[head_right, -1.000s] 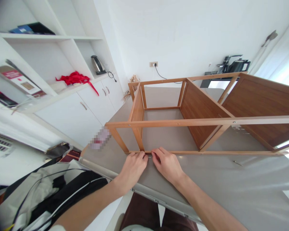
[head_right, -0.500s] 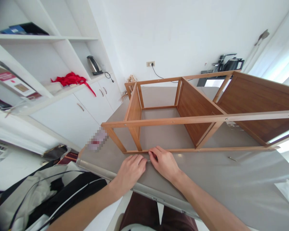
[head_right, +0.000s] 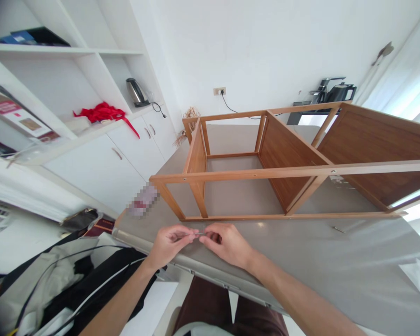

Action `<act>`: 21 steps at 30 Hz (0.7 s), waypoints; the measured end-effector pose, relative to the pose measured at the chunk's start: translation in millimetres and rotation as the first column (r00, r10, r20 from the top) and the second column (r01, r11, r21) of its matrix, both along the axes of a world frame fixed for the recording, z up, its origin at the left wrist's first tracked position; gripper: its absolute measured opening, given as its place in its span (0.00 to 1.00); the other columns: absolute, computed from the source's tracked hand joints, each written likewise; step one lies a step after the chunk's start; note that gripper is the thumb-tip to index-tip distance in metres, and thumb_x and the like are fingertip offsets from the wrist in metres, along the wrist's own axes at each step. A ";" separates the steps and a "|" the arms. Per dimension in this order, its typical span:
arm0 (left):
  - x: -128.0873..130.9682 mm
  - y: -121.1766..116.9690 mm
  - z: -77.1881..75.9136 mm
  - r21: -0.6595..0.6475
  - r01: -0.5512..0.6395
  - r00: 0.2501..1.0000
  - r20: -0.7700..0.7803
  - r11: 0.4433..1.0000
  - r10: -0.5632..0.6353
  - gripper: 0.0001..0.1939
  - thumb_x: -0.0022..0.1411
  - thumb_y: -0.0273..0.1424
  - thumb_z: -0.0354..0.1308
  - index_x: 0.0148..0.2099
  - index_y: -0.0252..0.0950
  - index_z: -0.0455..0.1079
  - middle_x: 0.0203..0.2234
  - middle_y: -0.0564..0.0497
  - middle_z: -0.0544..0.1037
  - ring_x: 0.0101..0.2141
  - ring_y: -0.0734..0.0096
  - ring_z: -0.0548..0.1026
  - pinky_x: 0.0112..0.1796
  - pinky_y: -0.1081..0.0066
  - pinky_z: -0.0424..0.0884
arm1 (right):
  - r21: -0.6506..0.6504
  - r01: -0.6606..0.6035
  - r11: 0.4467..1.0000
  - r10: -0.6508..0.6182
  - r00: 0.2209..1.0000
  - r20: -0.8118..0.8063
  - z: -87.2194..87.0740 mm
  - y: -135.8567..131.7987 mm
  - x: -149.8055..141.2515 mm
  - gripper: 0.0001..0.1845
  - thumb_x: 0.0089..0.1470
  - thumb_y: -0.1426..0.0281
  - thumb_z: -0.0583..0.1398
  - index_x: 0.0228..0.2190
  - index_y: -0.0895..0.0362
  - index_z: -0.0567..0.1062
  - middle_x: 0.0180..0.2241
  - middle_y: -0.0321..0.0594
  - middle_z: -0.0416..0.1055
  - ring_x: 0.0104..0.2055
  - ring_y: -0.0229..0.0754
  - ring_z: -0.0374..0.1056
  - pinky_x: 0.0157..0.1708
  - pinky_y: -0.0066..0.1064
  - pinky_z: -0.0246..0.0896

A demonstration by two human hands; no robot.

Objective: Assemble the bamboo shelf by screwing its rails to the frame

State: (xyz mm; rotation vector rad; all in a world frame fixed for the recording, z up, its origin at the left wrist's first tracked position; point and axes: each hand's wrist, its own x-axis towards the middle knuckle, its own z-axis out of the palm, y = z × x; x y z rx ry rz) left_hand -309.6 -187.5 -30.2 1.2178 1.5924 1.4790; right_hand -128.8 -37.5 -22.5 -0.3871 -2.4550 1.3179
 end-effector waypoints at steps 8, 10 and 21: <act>1.6 3.0 1.8 -0.038 -0.002 0.975 -0.220 0.999 -0.006 0.07 0.66 0.33 0.63 0.41 0.38 0.82 0.34 0.49 0.86 0.36 0.67 0.85 0.41 0.72 0.81 | -0.420 0.009 0.907 -0.002 1.000 0.017 -2.6 2.2 -7.0 0.24 0.64 0.49 0.57 0.34 0.57 0.77 0.31 0.37 0.78 0.23 0.32 0.67 0.26 0.25 0.63; 1.7 3.6 1.4 -0.036 -0.018 0.956 -0.293 0.999 0.007 0.07 0.67 0.33 0.63 0.41 0.38 0.82 0.35 0.50 0.86 0.35 0.68 0.84 0.40 0.73 0.80 | -0.412 0.023 0.911 -0.013 1.000 0.029 -2.7 2.8 -7.5 0.24 0.64 0.49 0.58 0.33 0.57 0.77 0.30 0.37 0.78 0.22 0.33 0.67 0.26 0.25 0.62; -14.6 -3.9 2.5 0.013 -0.095 0.816 -0.571 0.995 0.085 0.07 0.69 0.34 0.62 0.43 0.43 0.83 0.38 0.51 0.84 0.36 0.71 0.81 0.38 0.74 0.75 | -0.259 0.095 0.961 -0.080 0.995 0.068 0.1 -2.6 -8.7 0.19 0.66 0.54 0.57 0.36 0.55 0.79 0.30 0.36 0.80 0.21 0.34 0.70 0.26 0.26 0.64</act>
